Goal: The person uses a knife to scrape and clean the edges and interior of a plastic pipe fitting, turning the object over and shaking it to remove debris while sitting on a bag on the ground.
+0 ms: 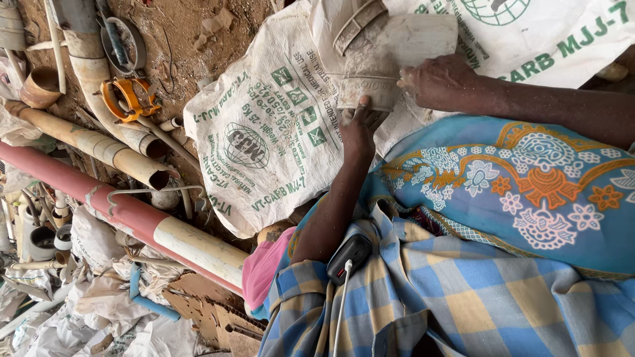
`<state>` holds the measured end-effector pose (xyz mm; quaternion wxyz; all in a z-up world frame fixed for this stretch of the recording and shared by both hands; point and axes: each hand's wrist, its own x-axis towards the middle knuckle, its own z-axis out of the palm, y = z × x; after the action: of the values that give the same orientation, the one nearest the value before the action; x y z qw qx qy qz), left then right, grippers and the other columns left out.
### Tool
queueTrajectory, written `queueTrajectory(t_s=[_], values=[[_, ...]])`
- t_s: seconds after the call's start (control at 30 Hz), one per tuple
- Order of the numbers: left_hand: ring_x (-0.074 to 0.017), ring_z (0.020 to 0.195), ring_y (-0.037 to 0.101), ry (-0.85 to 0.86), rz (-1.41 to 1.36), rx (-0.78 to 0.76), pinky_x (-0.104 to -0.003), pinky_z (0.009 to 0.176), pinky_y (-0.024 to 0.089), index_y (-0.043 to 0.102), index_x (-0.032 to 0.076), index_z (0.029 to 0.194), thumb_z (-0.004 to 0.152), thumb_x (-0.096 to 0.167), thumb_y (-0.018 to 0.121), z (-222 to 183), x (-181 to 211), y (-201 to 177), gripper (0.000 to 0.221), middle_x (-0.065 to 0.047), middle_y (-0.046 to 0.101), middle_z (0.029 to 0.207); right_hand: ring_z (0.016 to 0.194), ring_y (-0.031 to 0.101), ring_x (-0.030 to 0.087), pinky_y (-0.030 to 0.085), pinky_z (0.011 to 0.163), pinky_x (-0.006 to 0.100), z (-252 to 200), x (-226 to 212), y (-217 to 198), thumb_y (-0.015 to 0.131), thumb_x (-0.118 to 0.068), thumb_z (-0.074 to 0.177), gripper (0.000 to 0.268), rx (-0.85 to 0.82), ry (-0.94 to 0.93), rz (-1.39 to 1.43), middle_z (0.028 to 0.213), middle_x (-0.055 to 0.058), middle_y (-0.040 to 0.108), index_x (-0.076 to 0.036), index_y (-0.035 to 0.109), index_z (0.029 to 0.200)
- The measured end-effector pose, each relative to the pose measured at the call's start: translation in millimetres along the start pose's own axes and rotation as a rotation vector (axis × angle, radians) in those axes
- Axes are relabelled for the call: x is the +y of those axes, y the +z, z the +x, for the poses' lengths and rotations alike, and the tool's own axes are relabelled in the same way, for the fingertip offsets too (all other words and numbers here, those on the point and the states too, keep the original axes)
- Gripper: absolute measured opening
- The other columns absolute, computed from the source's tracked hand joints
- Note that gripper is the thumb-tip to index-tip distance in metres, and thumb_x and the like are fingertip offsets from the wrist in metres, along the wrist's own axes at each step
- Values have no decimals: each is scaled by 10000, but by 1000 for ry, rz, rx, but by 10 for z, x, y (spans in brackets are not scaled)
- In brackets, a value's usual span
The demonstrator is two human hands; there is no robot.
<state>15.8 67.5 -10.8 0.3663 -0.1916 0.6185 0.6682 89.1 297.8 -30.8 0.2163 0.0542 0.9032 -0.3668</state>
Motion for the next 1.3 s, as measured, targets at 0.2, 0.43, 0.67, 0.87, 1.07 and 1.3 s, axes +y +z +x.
queueTrajectory(t_s=[0.2, 0.43, 0.67, 0.87, 1.07, 1.3], values=[[-408, 1070, 696, 17, -31, -9, -497, 923, 618, 457, -126, 1357, 1016, 186, 666, 142, 91, 15, 508, -273, 631, 1214, 666, 746, 300, 592, 576, 471, 109, 60, 139, 558, -329, 1060, 301, 57, -14, -163, 744, 150, 732, -62, 650, 1164], [-420, 1043, 675, -9, -27, 79, -524, 885, 611, 362, 43, 1369, 924, 144, 646, 67, 115, 77, 538, -239, 598, 1232, 694, 745, 299, 583, 674, 461, 90, 336, 170, 484, -371, 1137, 426, 120, 159, 304, 776, 154, 725, 4, 663, 1040], [-418, 1111, 680, -31, -65, 2, -512, 927, 613, 427, -115, 1372, 1010, 174, 625, 152, 90, 6, 504, -257, 607, 1262, 638, 717, 331, 591, 657, 489, -98, 167, 336, 561, -359, 1034, 378, 83, 20, 58, 658, 188, 683, 3, 644, 1103], [-407, 1068, 679, -29, -61, 35, -505, 921, 615, 422, -98, 1396, 1004, 153, 631, 255, 113, 57, 511, -250, 609, 1256, 694, 724, 379, 590, 663, 535, -115, 151, 195, 543, -363, 1064, 401, 155, 34, 204, 709, 239, 676, 22, 646, 1114], [-401, 1092, 675, -12, -94, 22, -507, 917, 612, 428, -76, 1401, 986, 148, 627, 282, 25, 1, 512, -244, 607, 1267, 759, 726, 417, 582, 699, 543, -172, 235, 298, 474, -380, 1119, 439, 146, 214, 174, 791, 256, 703, 23, 635, 1190], [-326, 1038, 645, -11, -128, 75, -448, 880, 569, 519, -50, 1316, 983, 149, 697, 475, 38, 34, 427, -201, 609, 1193, 842, 712, 471, 566, 774, 586, -225, 441, 383, 533, -462, 1032, 467, 256, 174, 236, 882, 289, 707, -19, 676, 1071]])
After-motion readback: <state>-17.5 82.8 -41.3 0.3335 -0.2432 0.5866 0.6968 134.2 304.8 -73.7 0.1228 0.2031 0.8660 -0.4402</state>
